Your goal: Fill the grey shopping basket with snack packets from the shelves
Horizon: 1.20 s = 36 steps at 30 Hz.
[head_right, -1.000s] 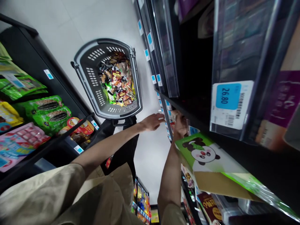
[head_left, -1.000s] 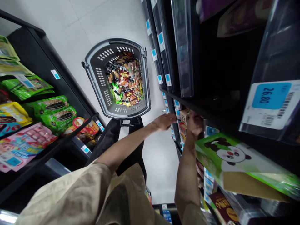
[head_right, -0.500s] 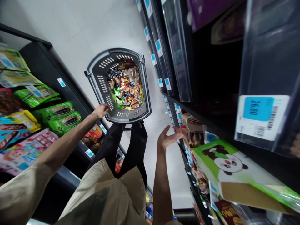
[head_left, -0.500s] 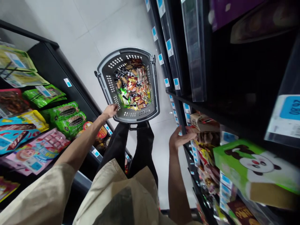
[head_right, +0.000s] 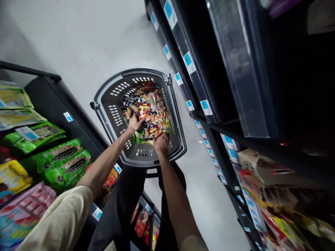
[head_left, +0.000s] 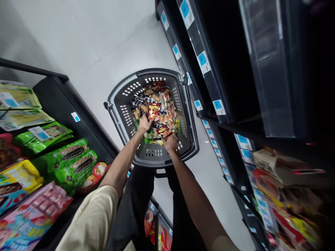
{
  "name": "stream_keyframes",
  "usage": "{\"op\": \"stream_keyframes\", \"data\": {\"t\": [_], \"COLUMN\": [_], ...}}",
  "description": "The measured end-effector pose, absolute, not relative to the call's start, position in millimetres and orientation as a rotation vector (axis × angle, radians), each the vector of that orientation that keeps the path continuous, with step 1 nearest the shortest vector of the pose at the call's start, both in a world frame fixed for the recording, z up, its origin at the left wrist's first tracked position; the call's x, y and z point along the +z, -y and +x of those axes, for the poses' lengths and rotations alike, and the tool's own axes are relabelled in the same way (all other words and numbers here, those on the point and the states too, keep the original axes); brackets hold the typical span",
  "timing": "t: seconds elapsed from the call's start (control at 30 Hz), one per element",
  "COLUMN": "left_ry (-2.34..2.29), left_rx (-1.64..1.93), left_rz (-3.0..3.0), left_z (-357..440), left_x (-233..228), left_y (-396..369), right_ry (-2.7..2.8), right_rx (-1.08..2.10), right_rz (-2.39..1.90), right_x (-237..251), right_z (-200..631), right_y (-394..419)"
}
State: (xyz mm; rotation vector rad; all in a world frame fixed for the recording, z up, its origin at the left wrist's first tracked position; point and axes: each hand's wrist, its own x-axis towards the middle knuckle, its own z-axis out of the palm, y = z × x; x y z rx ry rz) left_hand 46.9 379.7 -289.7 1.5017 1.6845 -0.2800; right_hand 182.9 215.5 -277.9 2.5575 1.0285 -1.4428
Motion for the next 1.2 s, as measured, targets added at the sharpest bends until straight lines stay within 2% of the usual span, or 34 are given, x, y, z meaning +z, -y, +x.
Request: {"op": "stream_keyframes", "data": {"t": [0.1,0.2,0.4,0.6,0.7,0.83,1.2], "left_ry": [-1.772,-1.745,-1.531,-1.313,-1.188,-1.261,-1.168], "left_rx": [-0.165,-0.152,-0.258,-0.174,-0.308,-0.538,-0.812], "left_rz": [1.442,1.448,1.877,2.306,2.375,2.371,2.334], "left_z": [53,51,41,73,103,127,108], "left_x": [-315,-318,-262,-216,-221,-233,-232], "left_y": [-380,-383,-410,-480,-507,-518,-528], "right_ry": [-0.827,-0.873,-1.041,-1.099,-1.102,-1.165,-1.217], "right_rx": [-1.416,-1.553,-1.886,-1.949,-1.937,-1.904,-1.919], "right_rz": [2.607,2.493,2.265,2.317,2.308,2.197,2.152], "right_x": [-301,-304,-272,-258,-264,-266,-262], "right_z": [190,192,190,200,201,199,201], "right_y": [-213,-207,-203,-207,-207,-208,-209]}}
